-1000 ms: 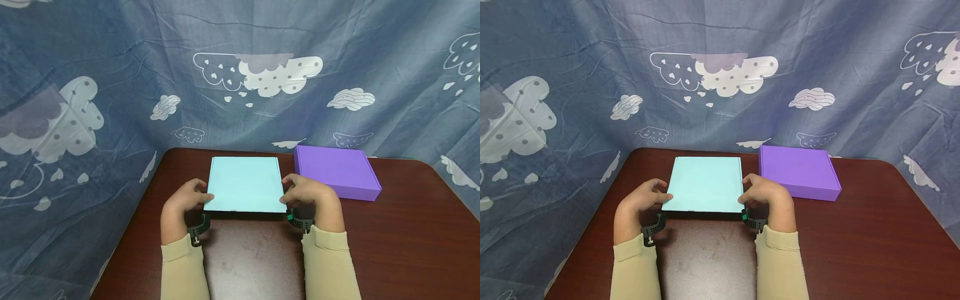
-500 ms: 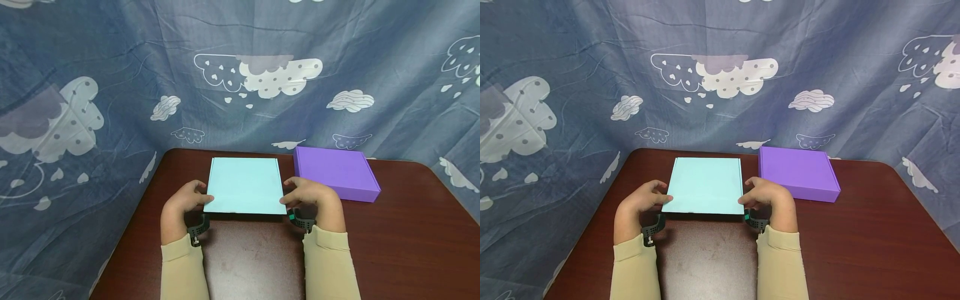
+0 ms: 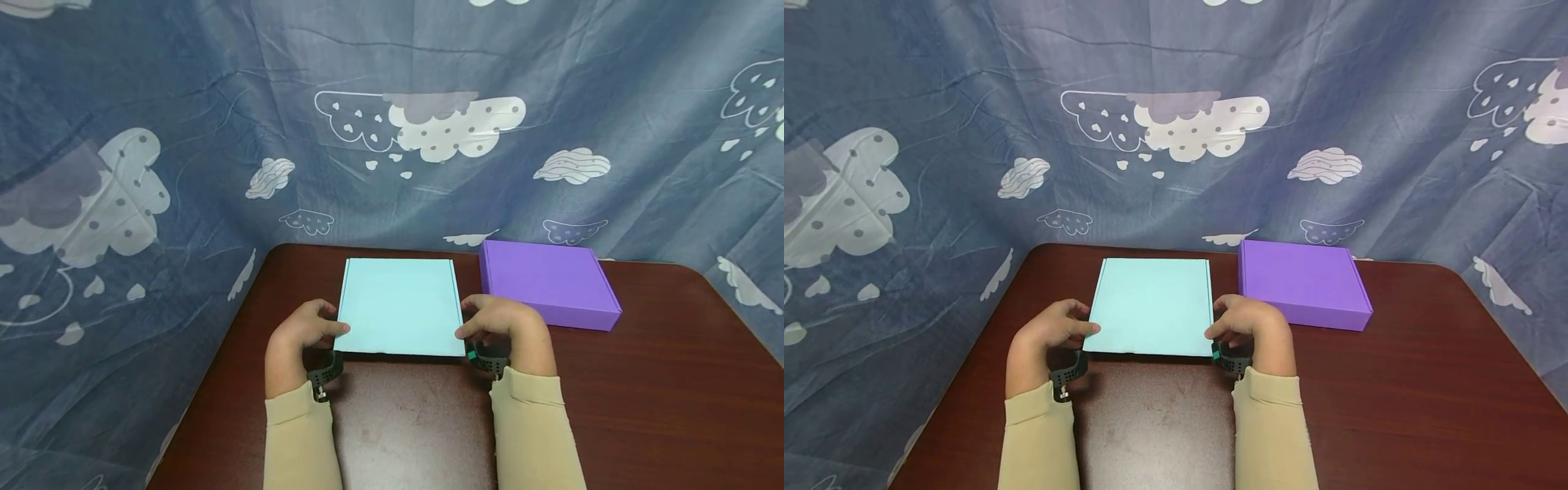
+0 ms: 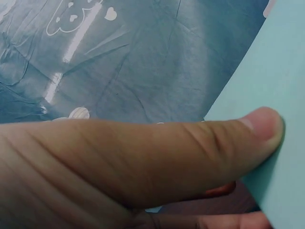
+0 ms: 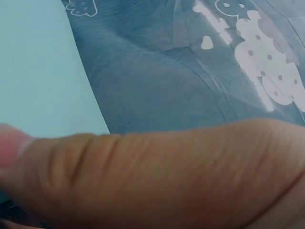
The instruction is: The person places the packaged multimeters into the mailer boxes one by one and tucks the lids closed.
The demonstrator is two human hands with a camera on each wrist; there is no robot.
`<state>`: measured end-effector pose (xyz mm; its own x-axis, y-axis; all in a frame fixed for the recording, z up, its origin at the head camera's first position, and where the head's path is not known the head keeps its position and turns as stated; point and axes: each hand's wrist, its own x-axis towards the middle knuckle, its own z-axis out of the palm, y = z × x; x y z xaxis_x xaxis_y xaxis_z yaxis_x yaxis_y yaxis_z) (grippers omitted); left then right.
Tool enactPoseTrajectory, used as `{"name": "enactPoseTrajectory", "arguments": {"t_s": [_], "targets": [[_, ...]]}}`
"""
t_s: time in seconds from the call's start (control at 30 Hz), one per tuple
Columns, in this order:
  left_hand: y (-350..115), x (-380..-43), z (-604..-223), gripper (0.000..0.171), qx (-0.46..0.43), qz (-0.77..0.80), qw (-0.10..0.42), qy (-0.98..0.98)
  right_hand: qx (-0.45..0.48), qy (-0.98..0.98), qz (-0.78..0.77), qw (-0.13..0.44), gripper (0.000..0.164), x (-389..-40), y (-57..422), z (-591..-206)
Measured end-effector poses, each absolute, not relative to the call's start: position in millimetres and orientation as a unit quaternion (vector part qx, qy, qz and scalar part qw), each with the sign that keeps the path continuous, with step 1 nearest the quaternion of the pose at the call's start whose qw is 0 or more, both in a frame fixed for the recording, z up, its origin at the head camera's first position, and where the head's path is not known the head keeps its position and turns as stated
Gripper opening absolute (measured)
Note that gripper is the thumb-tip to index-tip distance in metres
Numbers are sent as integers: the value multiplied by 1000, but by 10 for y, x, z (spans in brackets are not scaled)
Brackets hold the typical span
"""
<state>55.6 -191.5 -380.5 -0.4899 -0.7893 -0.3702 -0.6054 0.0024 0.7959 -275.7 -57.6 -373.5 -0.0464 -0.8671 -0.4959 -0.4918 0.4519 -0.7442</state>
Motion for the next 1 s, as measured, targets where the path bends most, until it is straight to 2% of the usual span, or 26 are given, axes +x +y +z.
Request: {"name": "enactPoseTrajectory", "arguments": {"t_s": [0.2,0.47,0.73,1.0], "targets": [[-1913,568,-3826,54,486,-510,86,-705,-487,695,-192,494,79,-2760,-579,-3749],[-1895,600,-3779,49,463,-524,85,-710,-462,668,-236,534,77,-2820,-553,-3749],[-1936,586,-3819,49,458,-530,111,-705,-462,673,-236,528,79,-2855,-574,-3759],[-1953,599,-3848,52,460,-534,107,-701,-466,670,-230,531,81,-2847,-568,-3762]]}}
